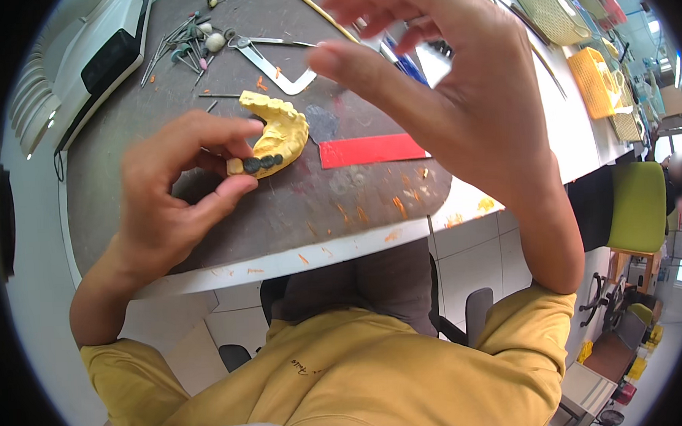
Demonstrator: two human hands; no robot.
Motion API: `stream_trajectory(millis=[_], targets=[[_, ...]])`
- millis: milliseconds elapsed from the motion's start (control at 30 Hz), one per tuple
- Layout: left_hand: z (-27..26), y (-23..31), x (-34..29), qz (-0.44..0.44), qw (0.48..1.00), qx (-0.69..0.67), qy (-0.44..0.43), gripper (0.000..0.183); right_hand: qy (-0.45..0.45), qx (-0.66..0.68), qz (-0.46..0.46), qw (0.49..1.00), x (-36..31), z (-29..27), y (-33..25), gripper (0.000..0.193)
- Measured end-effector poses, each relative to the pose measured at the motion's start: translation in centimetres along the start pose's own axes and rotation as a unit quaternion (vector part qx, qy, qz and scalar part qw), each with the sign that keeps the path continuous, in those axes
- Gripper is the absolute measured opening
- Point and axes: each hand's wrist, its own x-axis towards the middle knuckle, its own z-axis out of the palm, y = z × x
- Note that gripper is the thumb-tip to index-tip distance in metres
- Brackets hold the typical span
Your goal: The person uses a rotary handpiece to grind and shape a small grey dental component. They then place the component into a yellow dental cast to check the fit, using a red sanding strip to smooth the edges. The person repeats the grinding and fitting process, using a metal spatula to adjust the component within the cast.
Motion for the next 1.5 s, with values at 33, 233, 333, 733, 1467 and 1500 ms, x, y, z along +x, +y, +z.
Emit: stream_trajectory(millis=[33,233,333,733,1467,1500], targets=[[0.1,0.0,-0.1,0.056,0.996,0.070,-0.004,0.040,-0.042,-0.045,0.017,0.998,-0.8,-0.8,-0.4,0.025],[0.5,0.4,-0.2,0.091,0.989,0.115,0.012,0.044,-0.121,-0.113,0.001,0.986,-5.0,0.1,-1.0,0.022],[0.4,0.5,-0.2,0.090,0.985,0.147,0.016,0.045,-0.116,-0.121,0.001,0.986,-5.3,0.7,-1.1,0.020],[1.7,2.3,-0.8,-0.022,0.988,0.146,0.053,0.034,-0.177,0.043,0.133,0.974,-3.9,0.3,-0.3,0.023],[6.5,4.3,-2.1,-0.056,0.949,0.217,0.222,0.016,-0.066,0.164,0.092,0.980,-6.6,2.8,-1.2,0.014],[6.5,4.4,-2.0,-0.059,0.948,0.214,0.226,0.015,-0.066,0.156,0.083,0.982,-6.7,2.8,-1.1,0.013]])
